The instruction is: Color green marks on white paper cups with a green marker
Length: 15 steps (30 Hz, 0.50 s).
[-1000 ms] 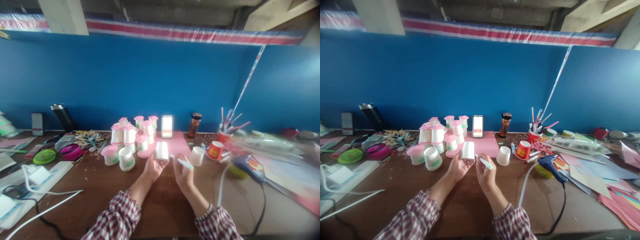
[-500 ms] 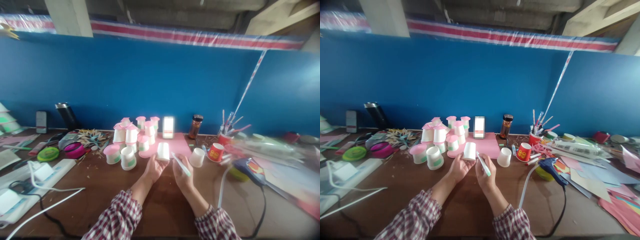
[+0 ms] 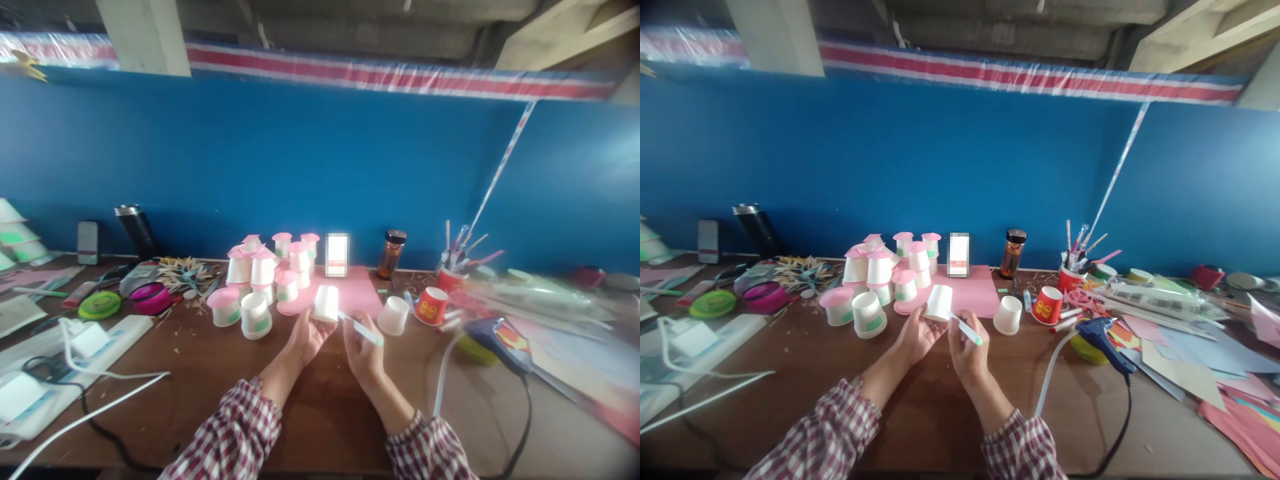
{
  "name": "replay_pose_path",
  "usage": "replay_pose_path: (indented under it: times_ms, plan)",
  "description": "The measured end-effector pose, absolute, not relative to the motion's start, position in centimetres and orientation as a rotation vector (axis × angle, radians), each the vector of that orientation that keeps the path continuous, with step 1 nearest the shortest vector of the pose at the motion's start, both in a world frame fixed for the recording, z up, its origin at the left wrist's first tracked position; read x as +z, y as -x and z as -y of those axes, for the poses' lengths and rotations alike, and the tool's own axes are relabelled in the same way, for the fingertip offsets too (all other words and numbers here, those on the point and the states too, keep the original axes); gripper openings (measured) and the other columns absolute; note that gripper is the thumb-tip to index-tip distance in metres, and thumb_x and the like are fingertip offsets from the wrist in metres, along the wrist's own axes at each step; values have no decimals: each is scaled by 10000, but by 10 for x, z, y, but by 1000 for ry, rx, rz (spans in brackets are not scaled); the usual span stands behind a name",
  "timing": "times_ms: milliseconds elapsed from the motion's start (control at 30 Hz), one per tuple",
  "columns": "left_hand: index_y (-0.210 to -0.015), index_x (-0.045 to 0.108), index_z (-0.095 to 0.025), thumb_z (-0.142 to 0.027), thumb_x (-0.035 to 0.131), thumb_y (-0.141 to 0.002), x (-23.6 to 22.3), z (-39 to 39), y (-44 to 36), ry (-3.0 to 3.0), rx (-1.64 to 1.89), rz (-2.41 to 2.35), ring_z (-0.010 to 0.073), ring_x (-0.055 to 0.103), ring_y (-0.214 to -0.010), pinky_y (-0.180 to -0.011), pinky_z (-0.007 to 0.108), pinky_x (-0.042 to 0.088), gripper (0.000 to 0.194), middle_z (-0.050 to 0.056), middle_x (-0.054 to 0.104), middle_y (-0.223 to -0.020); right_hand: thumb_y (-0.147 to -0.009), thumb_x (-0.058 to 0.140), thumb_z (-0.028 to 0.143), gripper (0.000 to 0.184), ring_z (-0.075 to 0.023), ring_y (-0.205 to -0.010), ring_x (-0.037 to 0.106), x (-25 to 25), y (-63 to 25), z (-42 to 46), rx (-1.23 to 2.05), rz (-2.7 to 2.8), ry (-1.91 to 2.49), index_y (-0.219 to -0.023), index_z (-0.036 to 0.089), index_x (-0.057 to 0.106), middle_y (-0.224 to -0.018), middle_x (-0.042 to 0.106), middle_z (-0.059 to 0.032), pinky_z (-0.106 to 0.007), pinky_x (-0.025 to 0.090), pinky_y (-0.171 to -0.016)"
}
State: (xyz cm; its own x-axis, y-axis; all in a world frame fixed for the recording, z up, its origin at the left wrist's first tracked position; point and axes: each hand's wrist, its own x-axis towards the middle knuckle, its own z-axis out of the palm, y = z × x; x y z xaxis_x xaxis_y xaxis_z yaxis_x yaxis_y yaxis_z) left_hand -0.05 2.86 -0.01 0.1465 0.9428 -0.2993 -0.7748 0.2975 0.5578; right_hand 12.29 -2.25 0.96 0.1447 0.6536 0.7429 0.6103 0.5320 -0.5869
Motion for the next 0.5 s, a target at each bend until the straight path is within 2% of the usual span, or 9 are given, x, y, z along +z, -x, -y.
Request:
replay_pose_path:
  times_ms: [333,500]
  plan:
    - [-1019,560,-122,-309,507,-856,2,-28,1,-308,1253,-651,188,631,-761,-747,357,546,253,99,651,-869,-883,510,237,120,-104,-530,490,8,-124,22,73,1488,1121,-910,151,589,-690,566,-6,-216,420,-521]
    - [-1007,568,-118,-313,480,-870,3,-27,2,-298,1257,-649,182,623,-759,-724,342,545,254,108,648,-900,-879,519,207,126,-140,-657,570,7,-125,21,13,1517,1033,-955,156,606,-788,622,-44,-251,473,-628]
